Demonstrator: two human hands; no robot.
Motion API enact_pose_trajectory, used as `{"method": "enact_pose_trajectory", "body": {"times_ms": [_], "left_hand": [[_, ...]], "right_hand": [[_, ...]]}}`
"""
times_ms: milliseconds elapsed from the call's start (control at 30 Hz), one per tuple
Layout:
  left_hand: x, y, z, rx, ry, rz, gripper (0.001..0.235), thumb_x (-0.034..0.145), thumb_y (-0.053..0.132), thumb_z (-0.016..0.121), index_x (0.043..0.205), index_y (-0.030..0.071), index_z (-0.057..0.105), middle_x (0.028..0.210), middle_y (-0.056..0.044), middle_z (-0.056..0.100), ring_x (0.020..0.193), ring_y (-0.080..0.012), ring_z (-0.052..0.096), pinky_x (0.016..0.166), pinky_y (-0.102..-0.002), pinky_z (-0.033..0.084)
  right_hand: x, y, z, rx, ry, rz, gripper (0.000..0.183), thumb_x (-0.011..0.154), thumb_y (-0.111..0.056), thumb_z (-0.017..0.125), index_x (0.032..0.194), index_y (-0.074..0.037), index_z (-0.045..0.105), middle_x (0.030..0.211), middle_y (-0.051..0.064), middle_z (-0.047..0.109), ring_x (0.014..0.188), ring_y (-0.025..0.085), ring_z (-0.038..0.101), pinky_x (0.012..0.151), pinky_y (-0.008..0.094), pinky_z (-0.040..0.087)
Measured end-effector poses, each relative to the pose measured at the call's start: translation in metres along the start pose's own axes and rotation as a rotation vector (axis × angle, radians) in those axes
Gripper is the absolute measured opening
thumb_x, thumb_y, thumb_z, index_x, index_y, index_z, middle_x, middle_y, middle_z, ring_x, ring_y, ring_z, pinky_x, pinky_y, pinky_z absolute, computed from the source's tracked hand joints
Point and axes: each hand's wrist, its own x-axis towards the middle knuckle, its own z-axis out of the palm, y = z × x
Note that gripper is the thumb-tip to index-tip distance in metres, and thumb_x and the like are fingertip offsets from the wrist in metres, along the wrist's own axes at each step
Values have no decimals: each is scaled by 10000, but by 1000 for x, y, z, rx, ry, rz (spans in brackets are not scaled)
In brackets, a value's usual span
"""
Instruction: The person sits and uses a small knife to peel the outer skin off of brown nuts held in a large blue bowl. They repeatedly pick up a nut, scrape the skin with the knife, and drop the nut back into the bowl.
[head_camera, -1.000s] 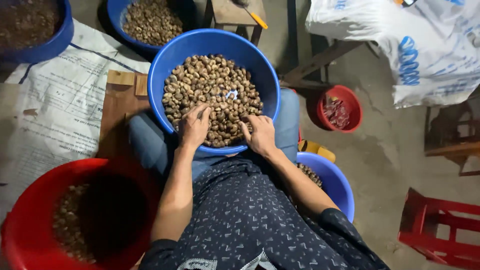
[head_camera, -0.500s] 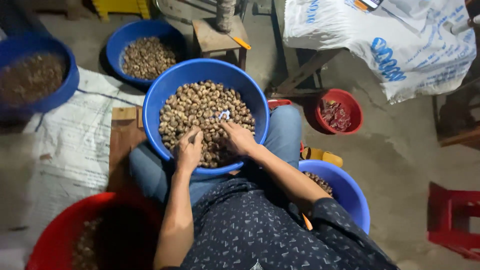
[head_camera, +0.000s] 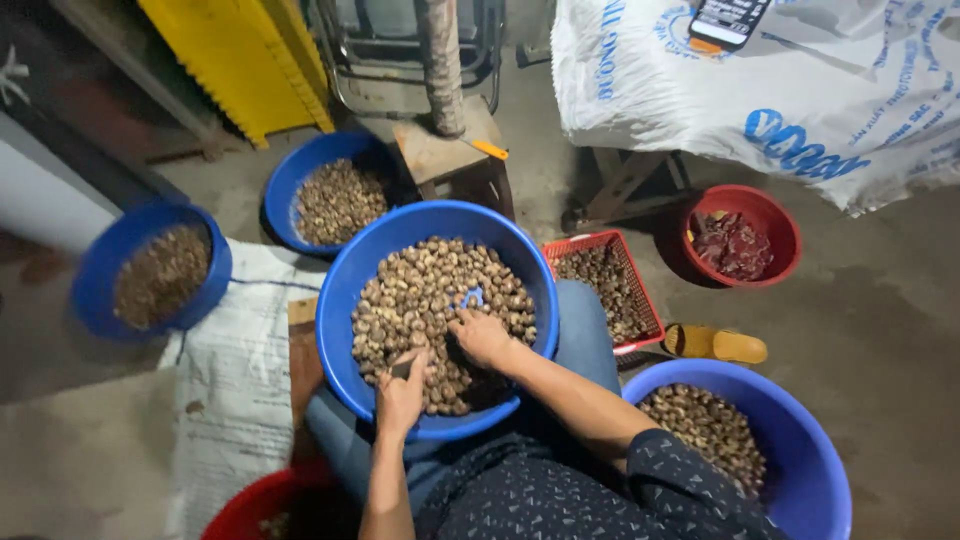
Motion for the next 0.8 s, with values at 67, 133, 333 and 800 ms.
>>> {"method": "enact_pose_trajectory", "body": {"times_ms": [67, 133, 333, 800], "left_hand": [[9, 3, 2, 21, -42, -74, 399, 962, 442, 638, 1197, 146, 766, 978, -155, 804, 1096, -300, 727, 951, -444, 571], [19, 13, 2, 45, -88, -150, 429, 944, 504, 627, 1212, 197, 761, 950, -100, 824, 1079, -246, 747, 948, -409, 583], [66, 10, 27, 100, -59, -239, 582, 885, 701, 606, 1008, 197, 869, 1174, -118, 774, 1259, -349, 621, 1109, -456, 455], [50, -25, 46, 41, 195, 426, 258, 977, 200, 603, 1067, 32, 777, 1097, -119, 787, 1044, -274, 738, 949, -375, 546]], "right_hand": [[2, 0, -24, 39, -42, 20, 288, 964, -216, 464, 1180, -193, 653, 1266, 119, 629, 1025, 365, 717, 746, 507, 618], [6, 0, -30, 81, -85, 45, 325, 970, -205, 437, 1206, -206, 660, 1238, 111, 646, 1018, 361, 729, 753, 498, 618], [2, 1, -24, 53, -82, -42, 377, 983, -142, 409, 1312, -142, 593, 1166, 133, 672, 1024, 359, 730, 756, 475, 616], [-22, -12, -6, -147, 50, -226, 238, 946, -206, 523, 1100, -114, 679, 1123, 154, 639, 908, 365, 655, 734, 441, 539]]}}
